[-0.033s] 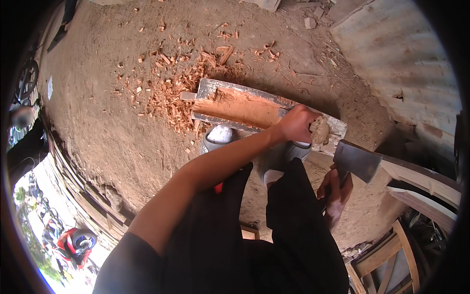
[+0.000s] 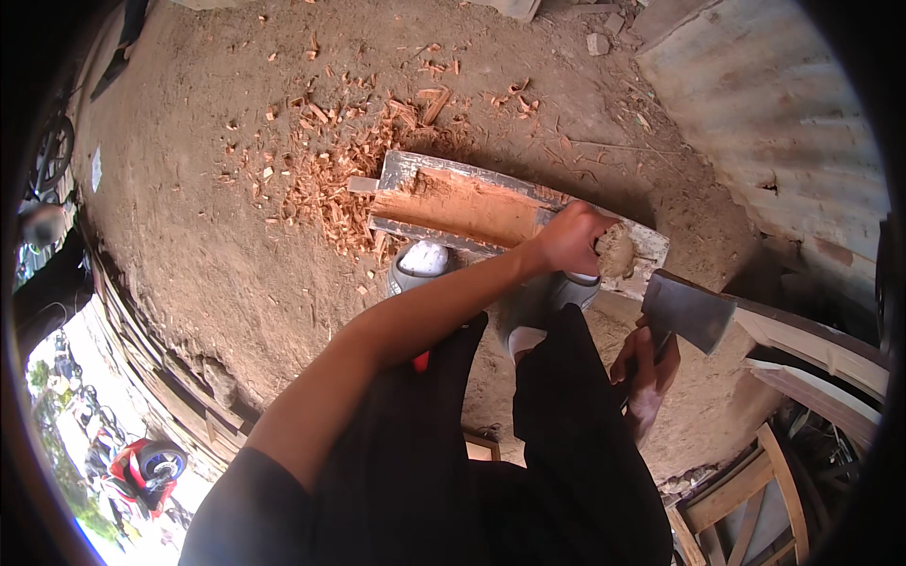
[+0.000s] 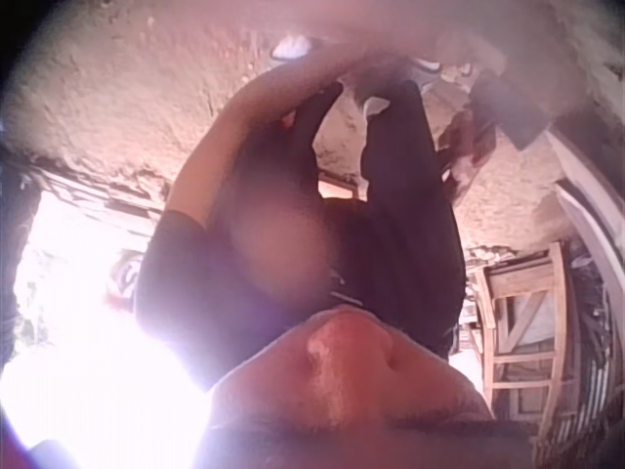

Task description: The person uses a hand axe to repeatedly strike and shape a small piece of wood clamped on a wooden bench. Wood shavings accumulate on the ground as the person continues to chip away at the wood.

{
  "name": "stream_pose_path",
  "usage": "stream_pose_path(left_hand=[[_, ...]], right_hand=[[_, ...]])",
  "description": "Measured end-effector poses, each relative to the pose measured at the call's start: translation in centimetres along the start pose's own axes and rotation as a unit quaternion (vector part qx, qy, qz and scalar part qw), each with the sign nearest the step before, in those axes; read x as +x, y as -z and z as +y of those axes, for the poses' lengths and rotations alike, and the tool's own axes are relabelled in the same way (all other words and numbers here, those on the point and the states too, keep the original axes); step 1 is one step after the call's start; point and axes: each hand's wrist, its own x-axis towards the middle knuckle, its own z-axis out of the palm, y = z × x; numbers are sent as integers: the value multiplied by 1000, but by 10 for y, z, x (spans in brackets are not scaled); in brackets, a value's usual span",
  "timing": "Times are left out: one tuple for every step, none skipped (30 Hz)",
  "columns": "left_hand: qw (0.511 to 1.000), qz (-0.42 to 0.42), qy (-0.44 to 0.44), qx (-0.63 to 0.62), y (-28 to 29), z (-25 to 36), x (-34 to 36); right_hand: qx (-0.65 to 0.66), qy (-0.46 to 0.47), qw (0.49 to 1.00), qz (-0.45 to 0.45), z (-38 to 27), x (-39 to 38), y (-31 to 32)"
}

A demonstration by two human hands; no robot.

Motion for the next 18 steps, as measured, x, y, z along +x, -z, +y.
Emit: stream_pose_path(left_hand=[[1000,3,-13,2,2,0,-1],[1000,8,-26,6,6,-1,-3],[999,10,-42,6,6,-1,-2],[999,16,-47,11,6,0,-2],[998,23,-53,18,7,0,-2],[998,31,-58,23,7,2,-1],[998,33,-52,18,8,3,0],[998,36,-46,13,9,4,2],[998,38,-40,9,9,2,2],[999,30,-35,4,9,1,2],[999,23,-30,-1,8,0,1],[1000,16,-24,-7,8,1,0],[1000,17,-24,-10,8,2,0],[999,19,-23,-14,7,2,0],[999,21,-22,-18,7,3,0],[999,18,-22,-13,9,4,1],[1000,16,-22,-9,11,4,2],[1000,12,-23,-3,12,3,1]], right_hand=[[-8,0,1000,-3,-1,-1,-2],[-14,-5,1000,1,-6,-2,-7],[-19,-8,1000,10,-10,-5,-9],[-25,-11,999,19,-13,-7,-11],[-26,-9,999,19,-14,-7,-11],[-29,-7,999,19,-16,-7,-12],[-32,-5,999,19,-17,-7,-13],[-32,-1,999,15,-18,-8,-14],[-30,4,999,11,-18,-8,-15],[-28,9,1000,6,-19,-8,-17],[-31,15,999,7,-21,-8,-20],[-36,21,999,10,-23,-9,-22],[-40,27,999,12,-24,-9,-24],[-65,13,998,8,-24,-5,-26],[-91,-1,996,3,-23,2,-28],[-117,-15,993,-2,-24,6,-30],[-123,-18,992,1,-28,7,-30],[-127,-20,992,4,-34,7,-30]])
